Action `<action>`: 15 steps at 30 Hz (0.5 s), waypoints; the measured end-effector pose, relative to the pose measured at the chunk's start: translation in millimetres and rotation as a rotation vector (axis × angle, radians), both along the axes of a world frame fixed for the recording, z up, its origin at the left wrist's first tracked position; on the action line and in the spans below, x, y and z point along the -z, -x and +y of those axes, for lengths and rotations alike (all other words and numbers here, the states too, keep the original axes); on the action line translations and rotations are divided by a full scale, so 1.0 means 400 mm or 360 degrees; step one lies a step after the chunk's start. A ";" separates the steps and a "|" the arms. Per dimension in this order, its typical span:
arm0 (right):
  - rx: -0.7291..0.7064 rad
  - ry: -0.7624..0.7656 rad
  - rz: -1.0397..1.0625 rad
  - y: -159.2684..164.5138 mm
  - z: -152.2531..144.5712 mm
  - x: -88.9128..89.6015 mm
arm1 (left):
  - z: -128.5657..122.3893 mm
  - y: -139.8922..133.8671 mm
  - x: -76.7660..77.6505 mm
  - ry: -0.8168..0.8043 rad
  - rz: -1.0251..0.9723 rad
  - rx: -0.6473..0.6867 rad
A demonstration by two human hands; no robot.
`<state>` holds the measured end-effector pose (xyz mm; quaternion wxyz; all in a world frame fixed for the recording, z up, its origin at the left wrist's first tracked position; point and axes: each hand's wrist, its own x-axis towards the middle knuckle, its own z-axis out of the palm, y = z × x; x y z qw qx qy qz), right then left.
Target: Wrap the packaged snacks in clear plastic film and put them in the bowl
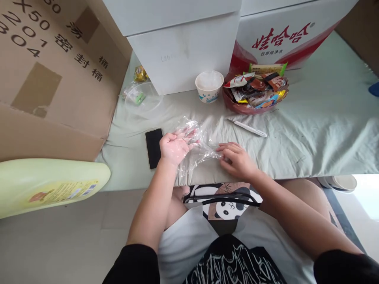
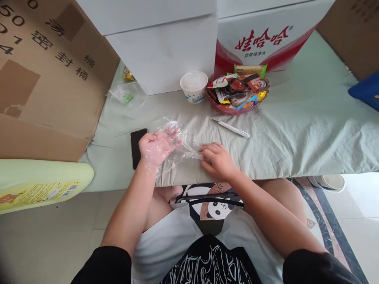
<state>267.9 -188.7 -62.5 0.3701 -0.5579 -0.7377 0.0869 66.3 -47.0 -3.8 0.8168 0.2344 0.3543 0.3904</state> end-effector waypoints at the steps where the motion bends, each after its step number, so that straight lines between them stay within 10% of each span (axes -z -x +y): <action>1: 0.0087 -0.0055 0.0032 -0.014 0.000 -0.004 | 0.012 0.006 -0.001 0.0009 0.0117 -0.0038; 8: 0.0733 -0.0343 0.0258 -0.059 -0.038 -0.065 | 0.023 0.034 -0.011 -0.0249 0.0688 -0.0198; 15: 0.0474 -0.0762 0.0230 -0.043 -0.079 -0.088 | -0.001 0.045 -0.013 -0.0684 0.0449 -0.0212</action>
